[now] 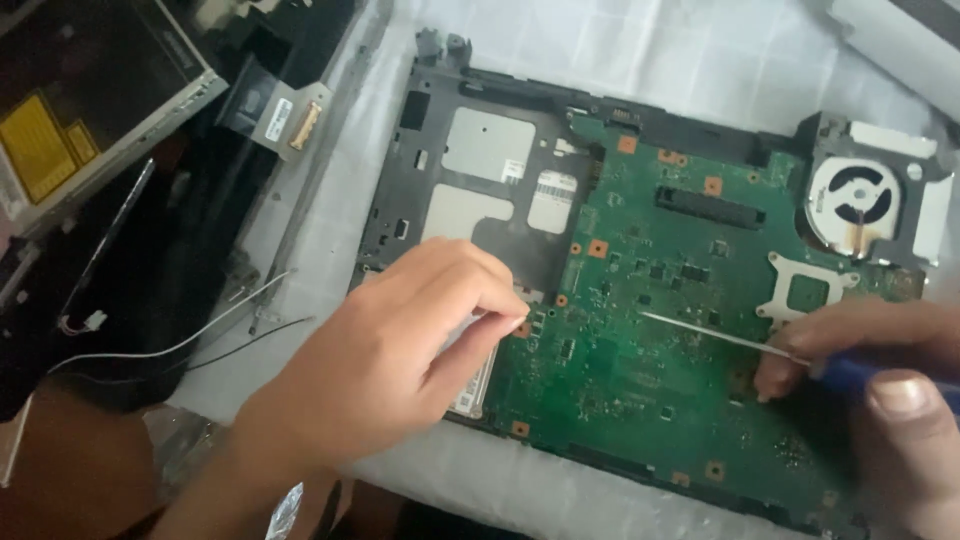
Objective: Disassembling a laptop by removing screws from the motherboard and extracting internal components using a screwdriver.
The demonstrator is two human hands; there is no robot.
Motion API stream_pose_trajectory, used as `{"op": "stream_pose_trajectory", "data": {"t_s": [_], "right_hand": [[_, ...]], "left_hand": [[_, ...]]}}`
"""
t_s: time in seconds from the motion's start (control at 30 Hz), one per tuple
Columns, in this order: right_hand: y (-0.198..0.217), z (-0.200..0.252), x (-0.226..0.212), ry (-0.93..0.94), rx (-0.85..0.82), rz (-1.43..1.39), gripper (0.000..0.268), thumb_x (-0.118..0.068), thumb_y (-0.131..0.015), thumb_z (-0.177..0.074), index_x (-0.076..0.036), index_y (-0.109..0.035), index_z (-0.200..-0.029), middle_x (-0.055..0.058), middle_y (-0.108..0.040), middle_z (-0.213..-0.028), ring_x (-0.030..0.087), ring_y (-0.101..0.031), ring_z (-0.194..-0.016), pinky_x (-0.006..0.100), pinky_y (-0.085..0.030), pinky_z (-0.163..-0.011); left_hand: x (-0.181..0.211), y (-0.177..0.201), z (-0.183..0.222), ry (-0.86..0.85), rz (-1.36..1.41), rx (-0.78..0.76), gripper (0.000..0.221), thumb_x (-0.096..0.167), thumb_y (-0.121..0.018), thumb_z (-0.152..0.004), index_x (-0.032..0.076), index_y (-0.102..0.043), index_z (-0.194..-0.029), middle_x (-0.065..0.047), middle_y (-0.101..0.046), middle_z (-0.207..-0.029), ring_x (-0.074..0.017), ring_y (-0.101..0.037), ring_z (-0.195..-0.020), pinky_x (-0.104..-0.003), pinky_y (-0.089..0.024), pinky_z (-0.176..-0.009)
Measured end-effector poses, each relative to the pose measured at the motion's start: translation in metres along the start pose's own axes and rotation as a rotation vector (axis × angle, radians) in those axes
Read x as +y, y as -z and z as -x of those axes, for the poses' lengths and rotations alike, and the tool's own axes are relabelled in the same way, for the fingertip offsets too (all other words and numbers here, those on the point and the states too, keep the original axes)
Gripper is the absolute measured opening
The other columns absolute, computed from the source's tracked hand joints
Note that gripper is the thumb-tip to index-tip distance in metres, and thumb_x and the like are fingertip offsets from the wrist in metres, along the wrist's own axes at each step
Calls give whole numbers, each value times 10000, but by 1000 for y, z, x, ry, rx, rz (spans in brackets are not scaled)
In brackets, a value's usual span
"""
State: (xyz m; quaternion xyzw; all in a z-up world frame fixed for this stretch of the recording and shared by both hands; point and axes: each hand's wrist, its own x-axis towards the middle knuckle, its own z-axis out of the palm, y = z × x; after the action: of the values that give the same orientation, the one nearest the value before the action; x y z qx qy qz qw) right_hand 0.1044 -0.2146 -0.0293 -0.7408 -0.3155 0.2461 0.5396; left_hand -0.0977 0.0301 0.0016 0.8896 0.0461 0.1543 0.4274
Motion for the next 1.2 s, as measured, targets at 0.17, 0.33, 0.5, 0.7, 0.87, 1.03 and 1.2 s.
{"op": "stream_pose_trajectory", "data": {"t_s": [0.17, 0.33, 0.5, 0.7, 0.87, 1.03, 1.2], "right_hand": [[0, 1, 6, 26, 28, -13, 387, -393, -477, -971, -41, -626, -1031, 121, -657, -815, 210, -679, -712, 291, -559, -710], [16, -4, 21, 74, -61, 2, 375, -368, -460, -990, -46, -634, -1066, 114, -708, -821, 204, -730, -724, 293, -608, -734], [19, -3, 24, 107, -95, 68, 289, -298, -457, -993, -72, -633, -1028, 91, -755, -823, 181, -774, -783, 280, -657, -802], [24, -10, 35, 143, -54, 116, 299, -309, -448, -988, -80, -632, -931, 88, -733, -747, 175, -738, -725, 276, -595, -796], [56, -19, 75, 283, -302, 152, 286, -336, -430, -1014, -180, -651, -1106, -25, -831, -839, 101, -867, -822, 246, -717, -792], [93, -52, 117, 320, -659, 107, 380, -463, -548, -983, -205, -699, -1218, -5, -907, -1038, 142, -940, -949, 299, -773, -834], [102, -72, 140, 315, -952, -41, 406, -495, -575, -1037, -208, -663, -1310, 58, -913, -1080, 220, -967, -942, 360, -794, -763]], "left_hand": [[-7, -3, -2, -43, -70, 136, 36, 6, -617, -998, 4, -649, -982, -88, -654, -926, -223, -658, -917, -326, -554, -818], [-13, -5, -1, -59, -54, 160, 46, 21, -666, -976, 14, -682, -1019, -87, -692, -958, -224, -679, -922, -330, -577, -834], [-14, -6, -1, -38, -23, 176, 58, 12, -673, -969, 9, -678, -1027, -87, -698, -960, -223, -681, -915, -345, -569, -852], [-19, -10, 3, -59, -11, 171, 57, 8, -694, -957, 31, -673, -1004, -80, -697, -947, -213, -681, -899, -325, -584, -825], [-16, -12, 7, -52, -70, 180, 35, 49, -659, -987, 66, -688, -996, -69, -714, -979, -225, -669, -885, -385, -490, -874], [-19, -15, 7, -20, -80, 170, 68, 84, -749, -941, 115, -691, -923, -11, -717, -926, -195, -646, -882, -359, -461, -842], [-25, -14, 3, -33, -36, 178, 130, 97, -838, -877, 73, -712, -890, -38, -604, -923, -208, -567, -820, -340, -484, -787]]}}
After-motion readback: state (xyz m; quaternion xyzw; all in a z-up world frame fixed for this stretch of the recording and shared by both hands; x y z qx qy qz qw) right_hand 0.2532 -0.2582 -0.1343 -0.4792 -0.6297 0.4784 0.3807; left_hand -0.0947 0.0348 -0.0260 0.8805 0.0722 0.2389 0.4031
